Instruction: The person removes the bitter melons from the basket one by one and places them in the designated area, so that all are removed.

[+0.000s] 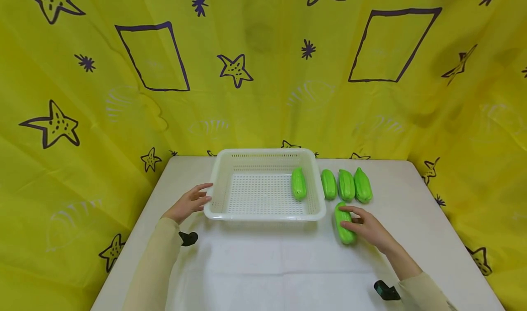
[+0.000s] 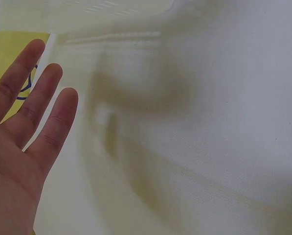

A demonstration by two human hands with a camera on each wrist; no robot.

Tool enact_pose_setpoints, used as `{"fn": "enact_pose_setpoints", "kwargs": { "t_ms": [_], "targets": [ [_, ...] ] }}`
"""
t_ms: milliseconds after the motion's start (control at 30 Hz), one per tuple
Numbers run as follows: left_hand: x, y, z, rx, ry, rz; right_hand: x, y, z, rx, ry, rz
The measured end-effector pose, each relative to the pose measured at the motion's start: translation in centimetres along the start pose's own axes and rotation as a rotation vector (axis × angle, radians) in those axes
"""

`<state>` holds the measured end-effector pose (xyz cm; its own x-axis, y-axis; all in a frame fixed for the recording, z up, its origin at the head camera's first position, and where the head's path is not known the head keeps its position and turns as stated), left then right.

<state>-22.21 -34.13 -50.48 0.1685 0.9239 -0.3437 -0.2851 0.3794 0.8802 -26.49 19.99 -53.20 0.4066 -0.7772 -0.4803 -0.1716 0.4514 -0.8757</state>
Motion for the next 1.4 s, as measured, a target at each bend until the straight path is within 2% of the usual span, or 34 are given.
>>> {"fn": "enact_pose_setpoints", "kwargs": {
  "t_ms": [200,467,767,1033,1400],
  "targets": [
    [0.0,0.2,0.2,0.009,-0.006,0.004,0.5,0.5,-0.7,-0.026,0.007,0.069],
    [0.1,0.3,0.3,0.01,-0.005,-0.002,0.5,0.8,-1.6,-0.066,0.033,0.088],
    [0.0,0.0,0.0,0.0,-0.005,0.001,0.5,0.9,-2.1,-0.055,0.043,0.054],
    [-0.1,0.2,0.3,0.008,-0.008,-0.002,0.6,0.7,-2.0,-0.036,0.041,0.008],
    [-0.1,0.1,0.0,0.005,-0.004,-0.002,0.8,1.0,-2.2,-0.057,0.055,-0.028]
  ]
}}
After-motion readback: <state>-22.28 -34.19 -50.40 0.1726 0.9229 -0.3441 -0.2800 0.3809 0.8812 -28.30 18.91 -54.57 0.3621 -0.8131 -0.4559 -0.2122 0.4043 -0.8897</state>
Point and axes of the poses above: each hand's wrist, its own z-axis away from the middle knuckle, its own x-axis out of the palm, y = z × x, the point moved 2 cm from there along -z, towards the middle knuckle, and after that the axes turned 2 degrees about -x, right-handed, at the moved point
